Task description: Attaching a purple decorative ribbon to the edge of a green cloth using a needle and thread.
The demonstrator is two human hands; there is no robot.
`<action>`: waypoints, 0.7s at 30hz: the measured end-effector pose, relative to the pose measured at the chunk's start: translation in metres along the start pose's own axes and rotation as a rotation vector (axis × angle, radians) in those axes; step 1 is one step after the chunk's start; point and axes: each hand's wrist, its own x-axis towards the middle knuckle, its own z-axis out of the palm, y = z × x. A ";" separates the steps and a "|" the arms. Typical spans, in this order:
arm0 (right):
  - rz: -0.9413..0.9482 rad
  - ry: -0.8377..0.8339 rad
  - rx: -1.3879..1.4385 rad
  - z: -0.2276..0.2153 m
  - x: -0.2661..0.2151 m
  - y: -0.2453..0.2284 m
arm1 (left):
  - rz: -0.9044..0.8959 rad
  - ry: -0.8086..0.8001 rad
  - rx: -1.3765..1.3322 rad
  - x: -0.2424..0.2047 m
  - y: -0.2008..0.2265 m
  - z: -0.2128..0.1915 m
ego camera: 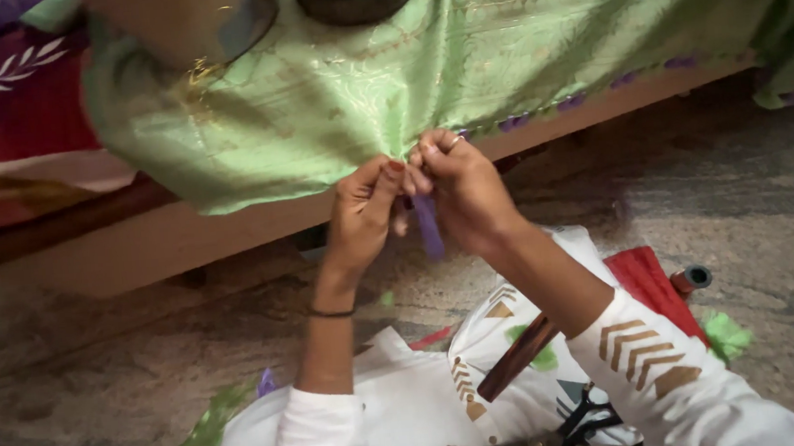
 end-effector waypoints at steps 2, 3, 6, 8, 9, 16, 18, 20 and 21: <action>-0.179 -0.128 -0.053 -0.036 0.017 0.021 | -0.123 0.100 0.120 0.002 -0.001 0.000; -0.182 -0.120 -0.057 -0.034 0.017 0.019 | -0.126 0.094 0.113 0.002 -0.013 -0.004; -0.163 -0.095 -0.099 -0.031 0.018 0.018 | 0.101 0.049 0.208 0.002 -0.040 -0.017; -0.180 -0.076 -0.084 -0.036 0.018 0.024 | 0.130 0.087 0.165 0.003 -0.052 -0.021; -0.184 -0.072 -0.080 -0.042 0.025 0.024 | 0.126 0.081 0.166 0.004 -0.049 -0.016; -0.176 -0.052 -0.950 -0.108 -0.032 0.019 | -0.122 0.460 -0.068 -0.025 -0.049 0.005; -0.138 -0.149 -1.320 -0.142 -0.076 0.020 | -0.074 0.482 0.040 -0.034 -0.057 0.003; 0.462 -0.836 -2.012 -0.167 -0.121 0.017 | 0.082 0.549 0.637 -0.037 -0.067 -0.005; 0.468 -0.821 -2.010 -0.192 -0.147 0.024 | 0.078 0.537 0.631 -0.034 -0.068 -0.002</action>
